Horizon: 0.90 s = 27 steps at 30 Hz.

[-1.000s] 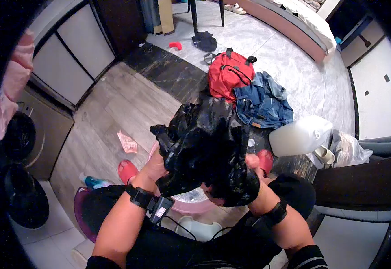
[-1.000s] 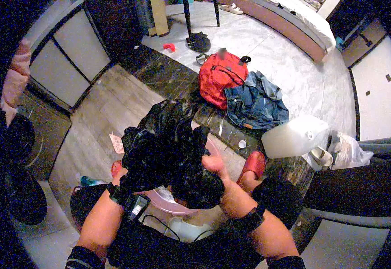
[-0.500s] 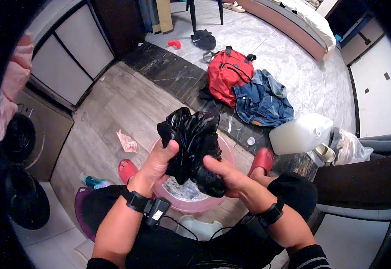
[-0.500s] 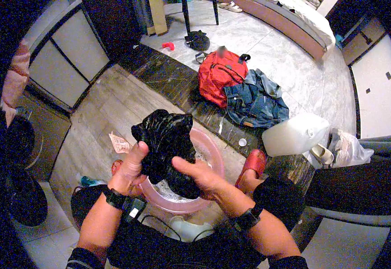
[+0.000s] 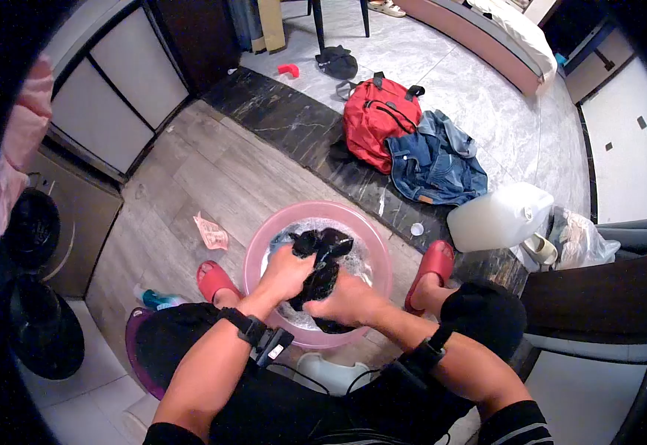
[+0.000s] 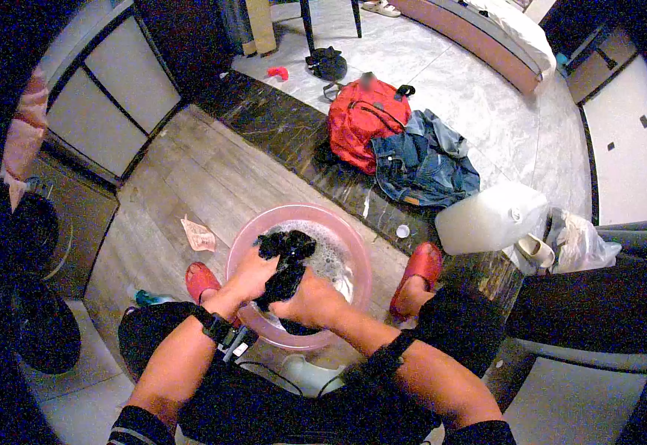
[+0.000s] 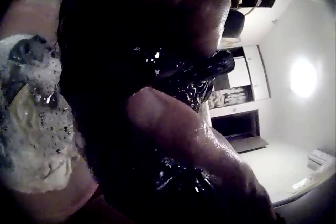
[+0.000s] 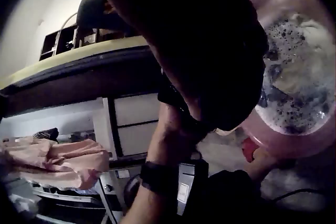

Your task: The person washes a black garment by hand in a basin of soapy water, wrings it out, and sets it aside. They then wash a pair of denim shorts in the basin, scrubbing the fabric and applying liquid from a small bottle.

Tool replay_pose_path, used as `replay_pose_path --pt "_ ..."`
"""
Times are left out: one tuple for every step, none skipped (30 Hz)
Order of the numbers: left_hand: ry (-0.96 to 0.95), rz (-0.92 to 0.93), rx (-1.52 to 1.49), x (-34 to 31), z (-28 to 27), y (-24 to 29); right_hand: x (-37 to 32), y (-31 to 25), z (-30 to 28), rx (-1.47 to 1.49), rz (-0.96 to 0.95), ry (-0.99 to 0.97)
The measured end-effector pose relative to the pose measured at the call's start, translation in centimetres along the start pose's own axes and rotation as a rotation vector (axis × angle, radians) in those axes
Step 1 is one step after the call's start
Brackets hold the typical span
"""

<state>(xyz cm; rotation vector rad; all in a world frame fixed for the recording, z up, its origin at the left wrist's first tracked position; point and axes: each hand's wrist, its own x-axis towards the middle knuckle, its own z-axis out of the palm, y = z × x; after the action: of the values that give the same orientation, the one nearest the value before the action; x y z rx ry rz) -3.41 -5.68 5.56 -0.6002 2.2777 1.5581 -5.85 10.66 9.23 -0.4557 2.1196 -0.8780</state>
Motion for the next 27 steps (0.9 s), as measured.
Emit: replay_pose_path --pt "0.008 -0.03 0.062 0.3 0.3 -0.6 -0.1 -0.1 -0.1 -0.042 0.033 -0.044" --pt "0.015 -0.062 0.124 0.3 0.6 -0.8 -0.5 -0.7 -0.5 -0.084 0.067 -0.089" --pt "0.024 -0.093 0.185 0.3 0.8 -1.0 -0.6 -1.1 -0.6 -0.126 0.099 -0.134" --pt "0.027 -0.14 0.22 0.4 1.1 -1.3 0.2 0.0 0.3 -0.174 0.104 -0.133" --pt "0.007 -0.143 0.233 0.8 1.3 -2.1 0.5 0.5 0.8 -0.208 0.106 -0.159" --pt "-0.014 -0.145 0.246 1.4 1.7 -3.1 0.7 0.7 1.1 -0.244 0.109 -0.183" --pt "-0.039 -0.149 0.258 1.9 2.2 -4.3 0.8 1.2 1.5 -0.278 0.115 -0.209" --pt "-0.075 -0.183 0.342 1.7 2.3 -4.3 0.9 1.9 2.3 -0.328 0.101 -0.202" --pt "-0.063 -0.245 0.351 0.5 2.2 -2.4 0.8 2.7 3.2 -0.379 0.087 -0.195" --pt "-0.077 -0.26 0.364 0.4 2.5 -2.3 0.9 3.5 3.8 -0.43 0.073 -0.187" --pt "-0.09 -0.276 0.375 0.2 2.6 -2.3 0.9 3.6 3.8 -0.46 0.087 -0.181" --pt "-0.066 -0.266 0.319 0.2 2.7 -2.5 0.9 3.7 3.9 -0.491 0.101 -0.178" --pt "-0.042 -0.257 0.262 0.4 2.7 -2.9 1.1 3.8 3.9 -0.522 0.113 -0.174" --pt "-0.02 -0.247 0.206 0.6 2.7 -3.3 1.2 3.7 3.6 -0.511 0.099 -0.12" --pt "0.054 -0.246 0.137 1.0 2.8 -3.7 1.5 3.7 3.3 -0.459 0.102 -0.104" --pt "0.041 -0.215 0.034 1.7 2.6 -4.5 1.9 3.7 3.1 -0.408 0.104 -0.089" --pt "0.03 -0.181 -0.069 2.1 2.2 -4.4 2.5 3.7 2.7 -0.359 0.105 -0.071" --pt "0.008 -0.18 -0.17 1.9 1.8 -3.9 3.1 4.1 2.1 -0.223 0.092 -0.138" --pt "-0.007 -0.197 -0.248 2.0 1.7 -4.1 3.8 4.6 1.9 -0.186 0.093 -0.148" --pt "-0.026 -0.218 -0.324 2.1 1.8 -4.7 4.4 5.5 2.0 -0.143 0.099 -0.16" --pt "-0.045 -0.238 -0.399 2.3 1.9 -5.6 5.3 6.5 2.3 -0.1 0.103 -0.17" --pt "0.003 -0.248 -0.334 3.5 2.5 -7.5 6.5 7.7 2.5 -0.05 0.111 -0.189" --pt "0.095 -0.275 -0.361 4.3 3.3 -8.4 7.3 7.9 2.3 -0.069 0.132 -0.175" --pt "0.185 -0.306 -0.388 4.8 4.2 -9.2 8.0 8.1 2.2 -0.086 0.156 -0.165" --pt "0.274 -0.343 -0.415 5.1 5.1 -10.3 8.5 8.4 2.3 -0.101 0.185 -0.16" --pt "0.223 -0.367 -0.517 5.5 5.5 -11.3 8.5 8.3 2.4 -0.129 0.196 -0.122" --pt "0.267 -0.388 -0.572 5.1 5.5 -10.3 8.7 9.2 2.8 -0.112 0.151 -0.067"
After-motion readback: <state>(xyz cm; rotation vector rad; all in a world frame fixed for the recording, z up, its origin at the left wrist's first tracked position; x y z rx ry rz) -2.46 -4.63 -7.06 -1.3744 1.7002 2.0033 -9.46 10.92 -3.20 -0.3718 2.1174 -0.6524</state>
